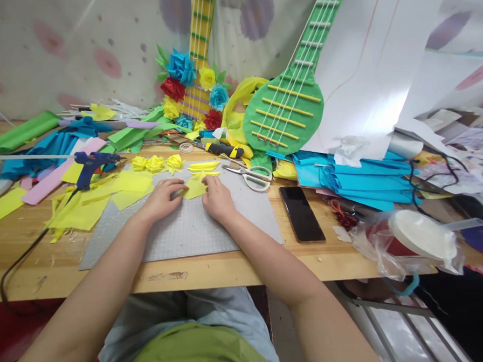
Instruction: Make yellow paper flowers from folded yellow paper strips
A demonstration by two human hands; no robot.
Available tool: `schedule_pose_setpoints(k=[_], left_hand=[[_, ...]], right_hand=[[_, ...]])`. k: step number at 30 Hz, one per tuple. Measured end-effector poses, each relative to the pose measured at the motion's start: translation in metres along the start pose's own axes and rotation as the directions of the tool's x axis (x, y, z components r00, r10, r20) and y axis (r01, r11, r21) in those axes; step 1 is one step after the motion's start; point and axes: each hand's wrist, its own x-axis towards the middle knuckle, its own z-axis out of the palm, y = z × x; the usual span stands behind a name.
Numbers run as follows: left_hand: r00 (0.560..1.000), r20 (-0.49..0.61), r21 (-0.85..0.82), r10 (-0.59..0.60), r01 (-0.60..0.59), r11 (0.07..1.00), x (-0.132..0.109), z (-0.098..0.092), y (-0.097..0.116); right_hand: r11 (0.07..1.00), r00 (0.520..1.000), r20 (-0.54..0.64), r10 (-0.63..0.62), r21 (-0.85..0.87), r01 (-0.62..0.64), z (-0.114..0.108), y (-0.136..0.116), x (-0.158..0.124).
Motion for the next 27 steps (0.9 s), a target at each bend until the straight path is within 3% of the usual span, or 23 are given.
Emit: schedule_pose_setpoints(k=[8, 14, 20, 27], left_hand=[[0.999, 0.024, 0.17, -0.022, 0.017, 0.985, -0.002, -0.01, 0.026], [0.994, 0.088, 0.071, 0.058, -0.064, 0.995, -0.001, -0.01, 0.021], [0.997, 0.066, 0.236, -0.034, 0.018, 0.972, -0.002, -0.015, 0.018], [0.996, 0.086, 0.308, -0.029, 0.001, 0.951, -0.004, -0.023, 0.037]], right_hand=[[0.992, 0.995, 0.039, -0.096, 0.084, 0.093, 0.002, 0.003, 0.001], [0.991, 0.991, 0.048, -0.125, 0.055, 0.122, 0.001, 0.003, 0.002], [0.994, 0.991, 0.073, -0.108, 0.033, 0.106, -0.002, 0.002, -0.001], [0.969, 0.961, 0.137, -0.239, -0.027, 0.245, 0.007, 0.004, 0.003]])
